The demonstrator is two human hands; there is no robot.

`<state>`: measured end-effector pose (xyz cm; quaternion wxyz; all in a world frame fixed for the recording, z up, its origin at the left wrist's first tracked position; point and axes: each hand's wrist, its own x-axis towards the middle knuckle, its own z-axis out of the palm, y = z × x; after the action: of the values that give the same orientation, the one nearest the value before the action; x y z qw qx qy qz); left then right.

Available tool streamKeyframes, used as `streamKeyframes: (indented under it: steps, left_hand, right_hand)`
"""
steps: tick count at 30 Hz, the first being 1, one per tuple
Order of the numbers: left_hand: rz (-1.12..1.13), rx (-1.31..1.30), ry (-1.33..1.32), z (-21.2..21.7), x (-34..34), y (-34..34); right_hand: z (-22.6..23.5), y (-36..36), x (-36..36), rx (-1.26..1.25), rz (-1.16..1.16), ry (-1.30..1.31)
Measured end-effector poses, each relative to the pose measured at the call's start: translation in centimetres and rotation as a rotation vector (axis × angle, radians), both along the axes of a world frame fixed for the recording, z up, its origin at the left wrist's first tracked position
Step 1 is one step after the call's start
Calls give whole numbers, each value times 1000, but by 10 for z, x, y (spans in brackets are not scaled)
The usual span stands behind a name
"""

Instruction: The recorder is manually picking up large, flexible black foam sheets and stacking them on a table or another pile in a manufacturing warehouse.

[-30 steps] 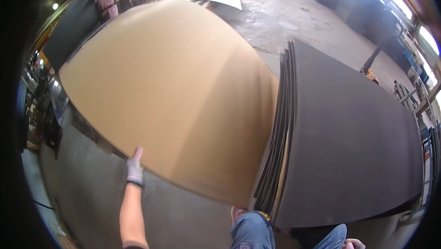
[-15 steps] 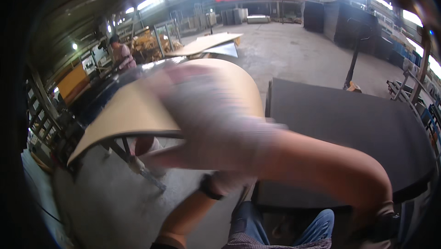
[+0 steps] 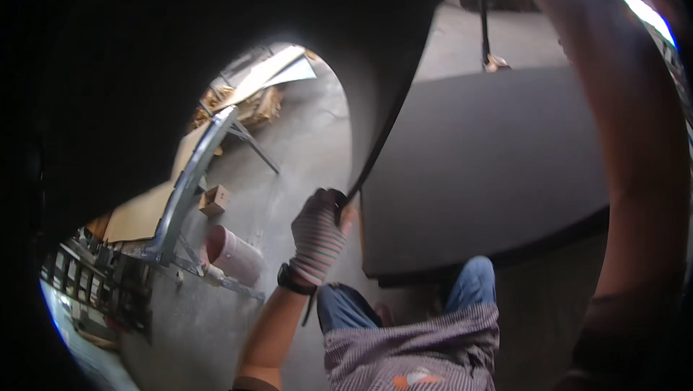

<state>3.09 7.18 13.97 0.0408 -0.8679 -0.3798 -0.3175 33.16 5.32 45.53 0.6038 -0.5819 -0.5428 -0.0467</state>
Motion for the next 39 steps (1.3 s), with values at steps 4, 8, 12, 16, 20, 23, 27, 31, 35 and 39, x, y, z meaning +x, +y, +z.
streamKeyframes:
  steps: [4, 8, 12, 16, 20, 23, 27, 31, 35, 39]
  left_hand:
    - [-166, -104, -96, -50, 44, -17]
    - [-298, -190, 14, -113, 45, -40]
    - [-453, -289, 263, -133, 9, -56]
    - [-522, -333, 486, -124, -19, -77]
    - [-476, -244, 465, -111, -23, -82]
    - [-266, 55, 358, -118, -70, -53]
    - [80, -64, 250, -158, -177, -26]
    - [-195, -68, 50, -170, -75, -19]
    - [-263, -272, 170, -202, 10, -1]
    - [-360, -494, -108, -196, -22, -6]
  right_hand:
    - [-186, -66, 194, -49, -64, 415]
    - [-453, -169, 277, -157, -381, 895]
    - [-634, -281, 153, -36, -320, 1463]
    - [-649, -287, -35, -74, -279, 1955]
    - [-599, -275, -54, -87, -284, 1839]
    - [-557, -278, 13, -128, -489, 1436]
    - [-579, -315, 201, -84, -544, 1020]
    - [-615, -293, 242, 31, -300, 1535]
    - [-648, -176, 90, -526, -221, 1324]
    - [-650, -147, 67, -587, -362, 1557]
